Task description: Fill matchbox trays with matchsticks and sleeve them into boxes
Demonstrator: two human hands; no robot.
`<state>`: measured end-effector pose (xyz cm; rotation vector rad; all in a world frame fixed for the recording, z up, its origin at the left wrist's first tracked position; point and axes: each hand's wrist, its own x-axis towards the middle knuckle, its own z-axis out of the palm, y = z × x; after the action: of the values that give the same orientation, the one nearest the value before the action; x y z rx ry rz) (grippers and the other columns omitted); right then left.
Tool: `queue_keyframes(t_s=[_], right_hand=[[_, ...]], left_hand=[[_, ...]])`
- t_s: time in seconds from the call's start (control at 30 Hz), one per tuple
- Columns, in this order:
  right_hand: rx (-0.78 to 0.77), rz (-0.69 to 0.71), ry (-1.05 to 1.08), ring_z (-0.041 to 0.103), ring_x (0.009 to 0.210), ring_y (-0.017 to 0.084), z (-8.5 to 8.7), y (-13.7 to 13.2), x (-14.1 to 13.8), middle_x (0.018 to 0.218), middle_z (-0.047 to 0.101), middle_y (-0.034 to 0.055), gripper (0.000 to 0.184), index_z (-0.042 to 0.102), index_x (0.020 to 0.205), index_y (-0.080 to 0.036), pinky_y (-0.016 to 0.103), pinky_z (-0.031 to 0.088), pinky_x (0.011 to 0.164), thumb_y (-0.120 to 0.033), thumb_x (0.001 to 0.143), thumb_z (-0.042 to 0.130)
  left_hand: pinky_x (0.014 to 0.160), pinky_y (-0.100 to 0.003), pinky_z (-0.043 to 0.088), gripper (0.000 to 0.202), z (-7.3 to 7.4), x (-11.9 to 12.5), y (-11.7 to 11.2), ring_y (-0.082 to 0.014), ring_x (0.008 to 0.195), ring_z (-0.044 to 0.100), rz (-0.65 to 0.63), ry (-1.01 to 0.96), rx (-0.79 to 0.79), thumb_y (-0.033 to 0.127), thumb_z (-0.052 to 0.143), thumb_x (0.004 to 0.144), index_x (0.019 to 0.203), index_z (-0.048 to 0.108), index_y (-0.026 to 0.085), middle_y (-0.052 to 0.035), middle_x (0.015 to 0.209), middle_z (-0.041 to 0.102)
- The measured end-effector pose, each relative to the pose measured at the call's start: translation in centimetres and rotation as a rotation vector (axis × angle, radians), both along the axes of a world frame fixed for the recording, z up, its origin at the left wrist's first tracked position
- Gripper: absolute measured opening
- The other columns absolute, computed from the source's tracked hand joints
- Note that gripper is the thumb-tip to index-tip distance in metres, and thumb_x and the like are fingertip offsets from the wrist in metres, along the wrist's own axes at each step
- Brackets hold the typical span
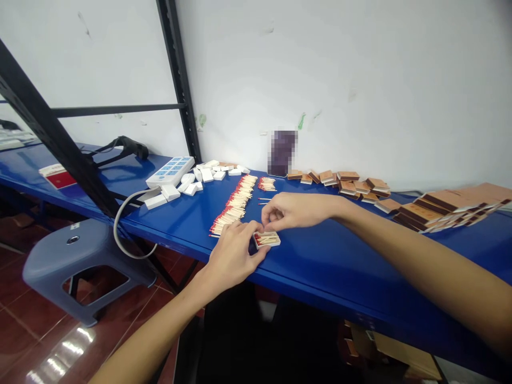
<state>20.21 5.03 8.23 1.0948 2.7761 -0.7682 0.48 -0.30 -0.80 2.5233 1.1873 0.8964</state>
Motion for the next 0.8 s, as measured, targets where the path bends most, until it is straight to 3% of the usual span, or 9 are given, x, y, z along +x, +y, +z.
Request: queue_keyframes(t_s=[0.23, 0.5, 0.67, 0.8], right_hand=[[0.379, -0.238, -0.046, 0.058, 0.072, 0.017, -2.5, 3.9, 2.8, 0.083, 0.066, 0.0058, 0.013, 0.065, 0.094, -0.015, 0.028, 0.038, 0.064, -0.021, 0.084, 0.057], [0.455, -0.298, -0.099, 0.060, 0.075, 0.019, -5.0, 6.2, 4.4, 0.090, 0.068, 0.0078, 0.012, 0.062, 0.095, -0.018, 0.029, 0.038, 0.063, -0.027, 0.090, 0.056], [0.464, -0.298, -0.104, 0.058, 0.072, 0.019, -5.4, 6.2, 4.4, 0.085, 0.067, 0.0083, 0.014, 0.059, 0.088, -0.019, 0.030, 0.037, 0.063, -0.025, 0.094, 0.048], [0.501, -0.306, -0.101, 0.057, 0.075, 0.021, -5.6, 6.0, 4.0, 0.090, 0.066, 0.0108, 0.020, 0.056, 0.088, -0.019, 0.031, 0.037, 0.064, -0.029, 0.098, 0.042]], left_hand=[[0.094, -0.042, 0.044, 0.022, 0.1, -0.2, 0.1, -0.0231, 0.102, 0.061, -0.092, 0.042, 0.058, 0.031, 0.056, 0.095, 0.111, 0.069, 0.026, -0.0029, 0.113, 0.069], [0.093, -0.042, 0.043, 0.022, 0.3, -0.1, -0.1, -0.0248, 0.102, 0.060, -0.035, 0.015, -0.001, 0.031, 0.062, 0.091, 0.111, 0.064, 0.021, -0.0038, 0.106, 0.070], [0.086, -0.038, 0.042, 0.014, 0.7, -0.2, -0.3, -0.0217, 0.089, 0.058, -0.060, 0.041, -0.011, 0.033, 0.058, 0.094, 0.089, 0.058, 0.020, -0.0015, 0.089, 0.066], [0.088, -0.037, 0.041, 0.015, 0.6, -0.2, -0.1, -0.0193, 0.089, 0.058, -0.102, 0.009, -0.003, 0.031, 0.057, 0.095, 0.084, 0.056, 0.021, 0.0009, 0.091, 0.068]])
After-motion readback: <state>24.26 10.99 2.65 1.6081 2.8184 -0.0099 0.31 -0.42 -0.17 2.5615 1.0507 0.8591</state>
